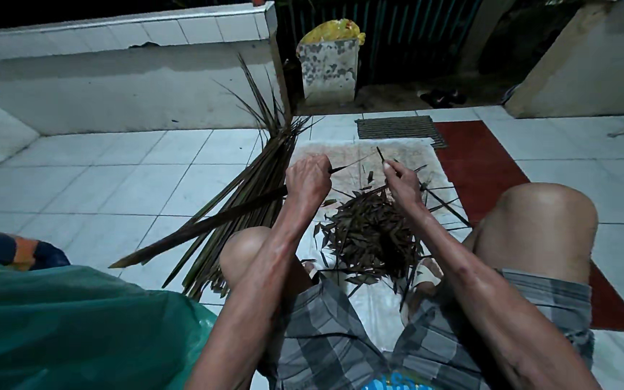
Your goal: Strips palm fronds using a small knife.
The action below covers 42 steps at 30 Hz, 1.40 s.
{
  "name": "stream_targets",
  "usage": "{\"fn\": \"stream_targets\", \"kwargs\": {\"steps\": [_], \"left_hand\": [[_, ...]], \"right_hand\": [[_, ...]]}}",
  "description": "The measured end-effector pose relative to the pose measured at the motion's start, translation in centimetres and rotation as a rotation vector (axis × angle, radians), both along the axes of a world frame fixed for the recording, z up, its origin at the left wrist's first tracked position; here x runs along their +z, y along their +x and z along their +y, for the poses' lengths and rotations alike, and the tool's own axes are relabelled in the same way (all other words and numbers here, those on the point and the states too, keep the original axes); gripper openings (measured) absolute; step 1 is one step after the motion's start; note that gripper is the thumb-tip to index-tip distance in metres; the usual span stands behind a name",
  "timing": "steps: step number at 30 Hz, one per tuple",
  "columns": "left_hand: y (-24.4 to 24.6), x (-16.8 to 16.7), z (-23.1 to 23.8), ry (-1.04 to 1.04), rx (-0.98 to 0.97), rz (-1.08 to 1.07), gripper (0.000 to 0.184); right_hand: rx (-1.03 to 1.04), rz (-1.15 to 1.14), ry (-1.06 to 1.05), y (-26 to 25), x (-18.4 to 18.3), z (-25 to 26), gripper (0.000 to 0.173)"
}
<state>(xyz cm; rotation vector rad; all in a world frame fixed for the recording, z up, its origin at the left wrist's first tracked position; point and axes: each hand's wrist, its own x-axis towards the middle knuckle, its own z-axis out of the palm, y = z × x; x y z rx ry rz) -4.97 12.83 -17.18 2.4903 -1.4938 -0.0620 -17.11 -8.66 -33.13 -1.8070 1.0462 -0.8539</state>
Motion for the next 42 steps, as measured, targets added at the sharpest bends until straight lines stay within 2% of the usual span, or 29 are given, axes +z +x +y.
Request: {"fn": "stream_targets", "kwargs": {"steps": [2, 4, 7, 8, 11, 14, 21, 24, 27, 29, 32, 35, 39, 42], "left_hand": [[1.5, -0.7, -1.5, 0.028, -0.015, 0.057, 0.014], [4.4, -3.0, -4.0, 0.027, -0.043, 0.059, 0.018], [4.7, -2.5, -4.8, 0.072, -0.032, 0.225, 0.021], [4.4, -1.7, -4.6, 0.114, -0.016, 0.293, 0.022], [6.2, -3.8, -5.0, 0.012, -0.089, 0.270, 0.023], [6.7, -4.1, -5.2, -0.013, -0.130, 0.333, 0.024], [6.6, -4.1, -5.3, 0.008, -0.117, 0.368, 0.023], [6.6, -4.1, -5.3, -0.004, -0.109, 0.360, 0.024], [6.3, -4.3, -5.7, -0.014, -0.120, 0.375, 0.025], [6.7, -4.5, -5.1, -0.028, -0.171, 0.365, 0.026], [6.4, -4.5, -5.0, -0.033, -0.296, 0.328, 0.025], [6.2, -4.9, -5.6, -0.041, -0.345, 0.350, 0.027], [8.1, -5.3, -5.1, -0.033, -0.332, 0.411, 0.030], [7.0, -5.0, -5.4, -0.038, -0.359, 0.438, 0.031]], "right_hand": [[0.040, -0.041, -0.064, -0.7, 0.7, 2.3, 0.042], [0.127, -0.040, -0.096, -1.2, 1.6, 5.3, 0.040], [0.207, -0.060, -0.122, -0.6, 1.7, 7.0, 0.039], [0.212, -0.066, -0.131, -0.4, 1.7, 7.0, 0.038], [0.198, -0.085, -0.144, 0.3, 1.7, 6.0, 0.036], [0.172, -0.122, -0.143, 0.4, 1.5, 4.6, 0.036], [-0.016, -0.182, -0.074, 0.4, -0.3, -2.3, 0.040], [-0.031, -0.252, -0.040, -1.0, 1.5, -0.9, 0.041], [0.151, -0.331, 0.122, -2.0, 2.7, 3.5, 0.043], [0.254, -0.407, 0.283, -0.3, 2.3, 6.0, 0.043], [0.191, -0.533, 0.409, 1.6, 2.4, 6.4, 0.039], [0.153, -0.574, 0.407, 1.1, 3.7, 5.9, 0.033], [0.192, -0.660, 0.366, 0.5, 4.6, 4.3, 0.034], [0.096, -0.572, 0.260, -0.8, 5.7, 2.8, 0.032]]}}
